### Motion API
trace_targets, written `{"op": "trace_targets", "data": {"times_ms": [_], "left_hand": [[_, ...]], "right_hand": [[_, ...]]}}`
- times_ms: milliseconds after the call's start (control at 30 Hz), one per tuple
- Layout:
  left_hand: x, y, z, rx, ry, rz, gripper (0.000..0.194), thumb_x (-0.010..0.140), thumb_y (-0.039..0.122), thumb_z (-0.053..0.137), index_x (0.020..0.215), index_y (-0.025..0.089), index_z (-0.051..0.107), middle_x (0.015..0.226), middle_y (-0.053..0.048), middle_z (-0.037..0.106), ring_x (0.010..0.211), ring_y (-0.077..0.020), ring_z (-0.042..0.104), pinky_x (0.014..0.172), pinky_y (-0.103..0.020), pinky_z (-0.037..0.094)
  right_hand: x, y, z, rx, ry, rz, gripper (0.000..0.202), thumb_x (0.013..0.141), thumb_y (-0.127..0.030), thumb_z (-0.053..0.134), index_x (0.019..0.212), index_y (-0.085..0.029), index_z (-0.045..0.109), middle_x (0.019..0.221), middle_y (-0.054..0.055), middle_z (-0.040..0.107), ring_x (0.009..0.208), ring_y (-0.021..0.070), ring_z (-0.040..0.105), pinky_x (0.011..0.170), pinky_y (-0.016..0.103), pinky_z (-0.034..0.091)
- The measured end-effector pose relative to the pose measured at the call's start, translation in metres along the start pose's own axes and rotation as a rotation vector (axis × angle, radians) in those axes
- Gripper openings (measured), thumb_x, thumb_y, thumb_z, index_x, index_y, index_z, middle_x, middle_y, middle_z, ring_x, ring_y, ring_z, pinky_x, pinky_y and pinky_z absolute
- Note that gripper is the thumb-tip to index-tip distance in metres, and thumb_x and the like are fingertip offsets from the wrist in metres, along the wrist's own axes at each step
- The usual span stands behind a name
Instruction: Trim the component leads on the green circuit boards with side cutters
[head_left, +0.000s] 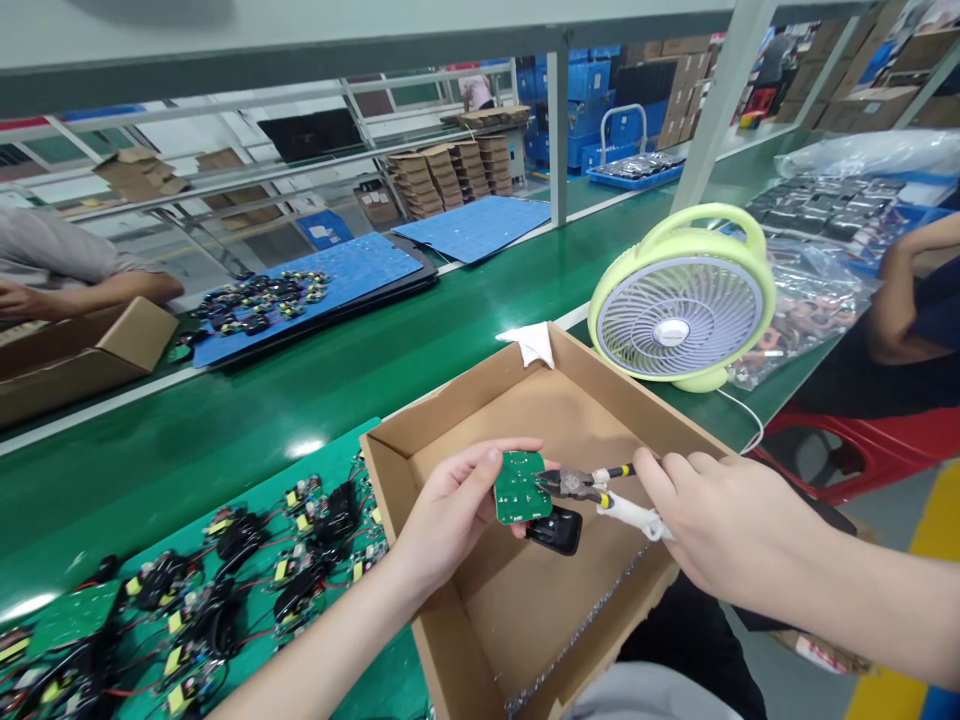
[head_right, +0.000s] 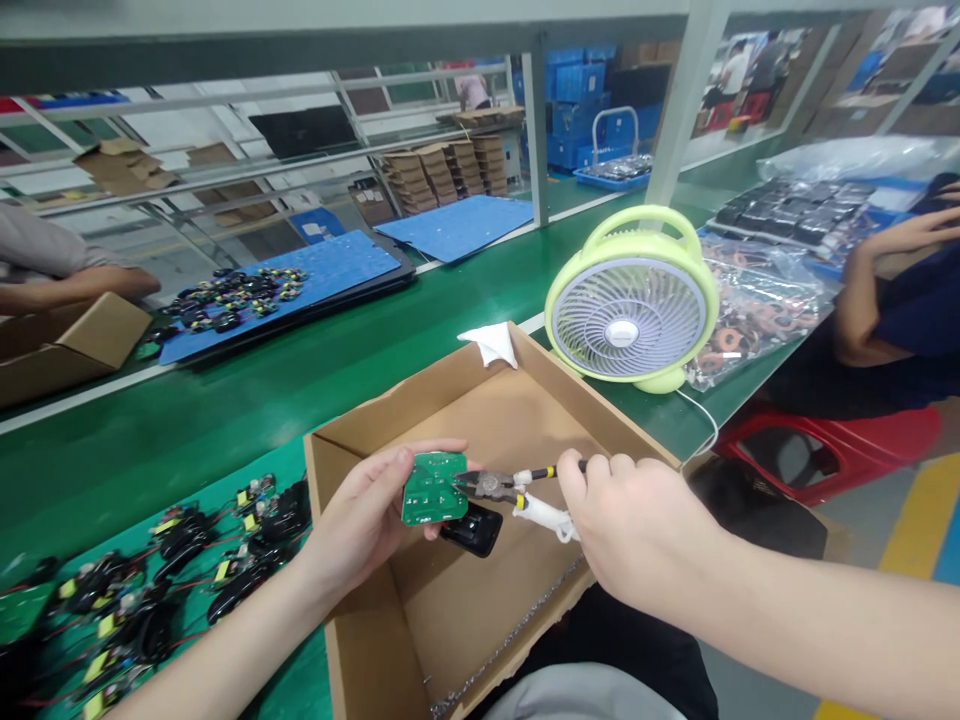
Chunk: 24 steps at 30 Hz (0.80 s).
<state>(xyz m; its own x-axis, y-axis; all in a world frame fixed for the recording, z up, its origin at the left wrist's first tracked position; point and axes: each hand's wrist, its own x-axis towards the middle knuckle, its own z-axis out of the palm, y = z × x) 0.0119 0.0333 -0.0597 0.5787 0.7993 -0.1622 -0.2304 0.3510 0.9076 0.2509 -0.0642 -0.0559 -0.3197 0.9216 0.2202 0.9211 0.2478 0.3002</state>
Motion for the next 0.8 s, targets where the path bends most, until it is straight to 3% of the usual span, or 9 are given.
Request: {"op": "trace_targets", "data": {"times_ms": [300,400,567,800], "left_hand": [[0.000,0.002,0.000,-0.029,0.007,-0.009,0.044,0.081,0.053,0.079,0.102,0.015,0.079,0.095,-0.014,0.080,0.060,-0.0151,0.067,0.048,-0.020,0.051],[-0.001,0.002,0.001,-0.035,0.006,-0.003,0.043,0.081,0.054,0.079,0.101,0.016,0.080,0.094,-0.013,0.080,0.058,-0.0143,0.066,0.047,-0.020,0.051],[-0.001,0.002,0.001,-0.009,-0.014,0.009,0.041,0.082,0.053,0.078,0.102,0.017,0.080,0.090,-0.013,0.080,0.059,-0.0154,0.067,0.047,-0.021,0.052],[-0.002,0.002,0.000,-0.018,0.000,-0.004,0.039,0.080,0.053,0.080,0.100,0.019,0.081,0.091,-0.011,0.080,0.060,-0.0146,0.068,0.046,-0.019,0.053]], "right_hand": [[0.001,-0.002,0.004,-0.035,0.101,-0.011,0.022,0.059,-0.013,0.064,0.073,-0.020,0.049,0.058,0.001,0.048,0.047,0.0182,0.044,0.055,0.031,0.012],[0.004,0.002,0.002,-0.040,0.118,-0.043,0.020,0.063,-0.013,0.063,0.080,-0.017,0.056,0.062,0.002,0.052,0.050,0.0195,0.047,0.054,0.032,0.015],[0.006,0.007,-0.002,-0.075,0.117,-0.084,0.037,0.069,-0.014,0.061,0.105,-0.007,0.063,0.067,0.003,0.056,0.053,0.0206,0.051,0.053,0.032,0.018],[0.005,0.004,0.001,-0.118,0.147,-0.083,0.019,0.070,-0.007,0.057,0.088,-0.012,0.062,0.064,0.003,0.051,0.052,0.0208,0.049,0.054,0.032,0.018]]}}
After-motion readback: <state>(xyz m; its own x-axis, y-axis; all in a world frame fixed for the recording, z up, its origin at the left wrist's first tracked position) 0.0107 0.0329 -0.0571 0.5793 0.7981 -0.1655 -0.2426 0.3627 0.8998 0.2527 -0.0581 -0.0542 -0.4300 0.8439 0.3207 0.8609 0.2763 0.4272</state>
